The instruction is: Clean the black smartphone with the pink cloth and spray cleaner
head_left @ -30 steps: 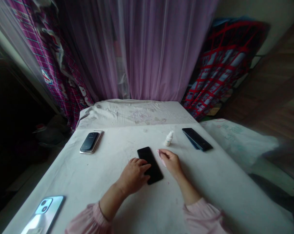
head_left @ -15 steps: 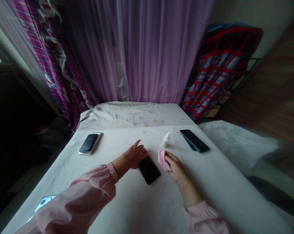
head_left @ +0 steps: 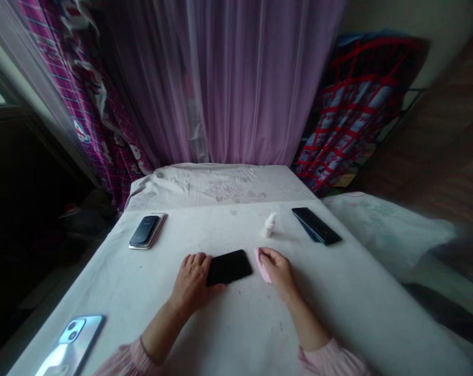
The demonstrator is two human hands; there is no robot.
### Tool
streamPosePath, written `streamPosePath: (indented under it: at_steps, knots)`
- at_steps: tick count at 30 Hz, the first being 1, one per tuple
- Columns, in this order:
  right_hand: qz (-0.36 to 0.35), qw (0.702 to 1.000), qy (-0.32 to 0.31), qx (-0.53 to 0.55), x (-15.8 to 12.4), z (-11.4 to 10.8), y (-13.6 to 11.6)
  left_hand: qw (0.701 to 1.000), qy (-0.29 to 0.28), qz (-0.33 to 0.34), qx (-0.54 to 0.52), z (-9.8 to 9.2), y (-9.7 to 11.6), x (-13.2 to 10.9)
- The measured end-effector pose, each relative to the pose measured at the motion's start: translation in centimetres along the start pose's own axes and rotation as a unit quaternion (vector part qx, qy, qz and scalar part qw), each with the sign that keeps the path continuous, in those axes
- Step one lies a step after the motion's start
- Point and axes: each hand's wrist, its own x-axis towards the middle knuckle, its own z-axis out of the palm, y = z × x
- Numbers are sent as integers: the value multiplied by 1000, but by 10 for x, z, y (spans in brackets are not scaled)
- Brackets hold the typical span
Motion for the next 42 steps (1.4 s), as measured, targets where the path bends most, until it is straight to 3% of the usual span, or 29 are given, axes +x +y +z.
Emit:
streamPosePath:
  at_steps: [4, 8, 17, 28, 31, 38, 42]
  knots:
    - [-69, 984, -42, -160, -21, 4, -5, 992, 95, 27, -82, 38, 4, -12]
    - [-116, 945, -69, -298, -24, 9, -15, 987, 109, 24, -118, 55, 1, -12]
    - [-95, 912, -74, -391, 22, 40, -36, 986, 111, 17, -125, 54, 3, -11]
    - [-93, 945, -60, -308, -32, 4, -21, 985, 120, 0, -122, 53, 7, -11]
    - [-97, 938, -62, -327, -25, 8, -22, 985, 116, 2, -124, 52, 8, -10]
    - [-92, 910, -66, -400, 21, 39, -38, 985, 110, 8, -131, 49, 7, -9]
    - [-82, 914, -73, -391, 19, 37, -40, 986, 109, 0, -128, 50, 7, -8]
